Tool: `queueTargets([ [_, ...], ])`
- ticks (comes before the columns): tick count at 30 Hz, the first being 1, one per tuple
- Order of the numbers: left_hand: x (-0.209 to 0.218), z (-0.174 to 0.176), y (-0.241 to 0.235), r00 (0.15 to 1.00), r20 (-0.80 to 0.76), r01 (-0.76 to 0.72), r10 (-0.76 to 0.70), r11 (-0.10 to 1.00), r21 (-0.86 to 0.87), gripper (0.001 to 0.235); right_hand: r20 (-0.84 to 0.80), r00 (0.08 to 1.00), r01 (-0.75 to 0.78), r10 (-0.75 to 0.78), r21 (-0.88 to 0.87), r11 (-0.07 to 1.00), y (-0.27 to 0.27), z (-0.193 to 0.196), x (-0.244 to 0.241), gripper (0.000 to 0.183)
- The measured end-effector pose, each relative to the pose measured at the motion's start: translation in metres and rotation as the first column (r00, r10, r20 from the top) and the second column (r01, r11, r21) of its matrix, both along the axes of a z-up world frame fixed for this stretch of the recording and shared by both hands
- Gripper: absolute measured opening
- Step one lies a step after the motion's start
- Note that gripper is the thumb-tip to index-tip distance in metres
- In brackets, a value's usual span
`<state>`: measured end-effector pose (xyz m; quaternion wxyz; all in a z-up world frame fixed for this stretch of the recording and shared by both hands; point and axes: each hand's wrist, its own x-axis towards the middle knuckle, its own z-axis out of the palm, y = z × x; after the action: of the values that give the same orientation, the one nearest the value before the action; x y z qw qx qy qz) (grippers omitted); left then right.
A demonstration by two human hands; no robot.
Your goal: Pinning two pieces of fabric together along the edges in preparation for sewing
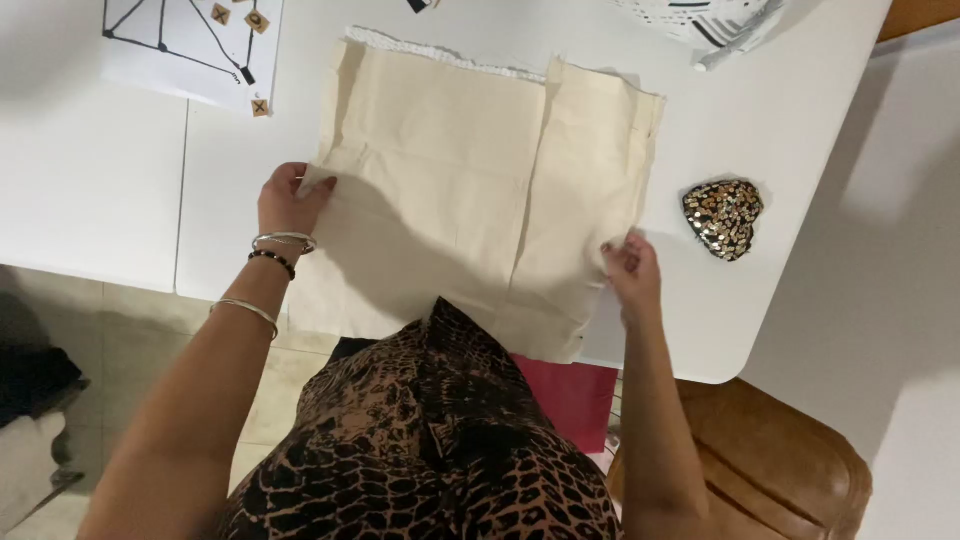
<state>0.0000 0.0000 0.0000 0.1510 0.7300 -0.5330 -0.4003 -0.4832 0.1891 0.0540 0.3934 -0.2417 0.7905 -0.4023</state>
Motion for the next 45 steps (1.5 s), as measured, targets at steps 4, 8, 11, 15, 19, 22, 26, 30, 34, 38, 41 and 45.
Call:
queueTargets([
  [4, 0.005, -0.006, -0.002, 0.999, 0.019, -0.026, 0.029, 0.994, -0.105, 0.040, -0.119, 0.993, 0.033, -0.020, 0.106, 0.994, 0.027, -0.023, -0.009, 0.056],
  [8, 0.025, 0.005, 0.003, 0.985, 0.159, -0.033, 0.070, 0.974, -0.225, 0.028, -0.248, 0.968, 0.007, 0.029, 0.145, 0.989, 0.023, -0.029, -0.002, 0.051],
  [11, 0.051, 0.017, 0.004, 0.990, 0.114, -0.037, 0.082, 0.936, -0.350, 0.020, -0.228, 0.974, 0.019, 0.008, 0.115, 0.993, 0.024, -0.037, -0.002, 0.049],
  [15, 0.133, 0.016, -0.001, 0.957, 0.239, 0.004, 0.165, 0.817, -0.577, 0.030, -0.187, 0.982, 0.006, 0.025, 0.160, 0.987, 0.013, -0.002, 0.013, 0.039],
  [19, 0.162, 0.052, -0.007, 0.867, 0.468, 0.147, 0.171, 0.809, -0.569, 0.018, -0.138, 0.990, -0.015, 0.035, 0.144, 0.990, 0.005, 0.005, 0.010, 0.040],
  [22, 0.081, 0.070, -0.015, 0.797, 0.589, 0.307, 0.136, 0.749, -0.588, 0.055, -0.144, 0.989, -0.015, 0.032, 0.118, 0.993, -0.017, 0.007, -0.001, 0.046],
  [26, -0.083, 0.033, -0.024, 0.970, -0.051, 0.195, -0.238, 0.885, -0.422, 0.028, -0.076, 0.995, 0.055, -0.062, -0.089, 0.994, -0.075, -0.005, -0.025, 0.037],
  [30, -0.237, -0.021, -0.042, 0.948, -0.100, 0.289, -0.302, 0.949, -0.125, 0.030, 0.141, 0.985, 0.111, -0.096, -0.101, 0.989, -0.132, -0.028, -0.068, 0.019],
  [34, -0.303, -0.034, -0.074, 0.979, -0.070, 0.190, -0.193, 0.981, -0.047, 0.029, 0.306, 0.949, 0.122, -0.078, -0.127, 0.984, -0.161, -0.012, -0.082, 0.019],
  [38, -0.327, 0.003, -0.090, 0.983, -0.120, 0.143, -0.136, 0.988, 0.054, 0.046, 0.358, 0.926, 0.164, -0.118, -0.099, 0.982, -0.169, -0.010, -0.087, 0.025],
  [41, -0.325, 0.012, -0.090, 0.985, -0.089, 0.146, -0.147, 0.989, -0.020, 0.039, 0.247, 0.967, 0.093, -0.059, -0.130, 0.987, -0.174, -0.025, -0.093, 0.028],
  [45, -0.309, 0.015, -0.074, 0.996, -0.018, 0.085, -0.089, 0.985, -0.147, 0.026, -0.095, 0.994, 0.040, -0.062, -0.211, 0.977, -0.170, -0.054, -0.106, 0.016],
])
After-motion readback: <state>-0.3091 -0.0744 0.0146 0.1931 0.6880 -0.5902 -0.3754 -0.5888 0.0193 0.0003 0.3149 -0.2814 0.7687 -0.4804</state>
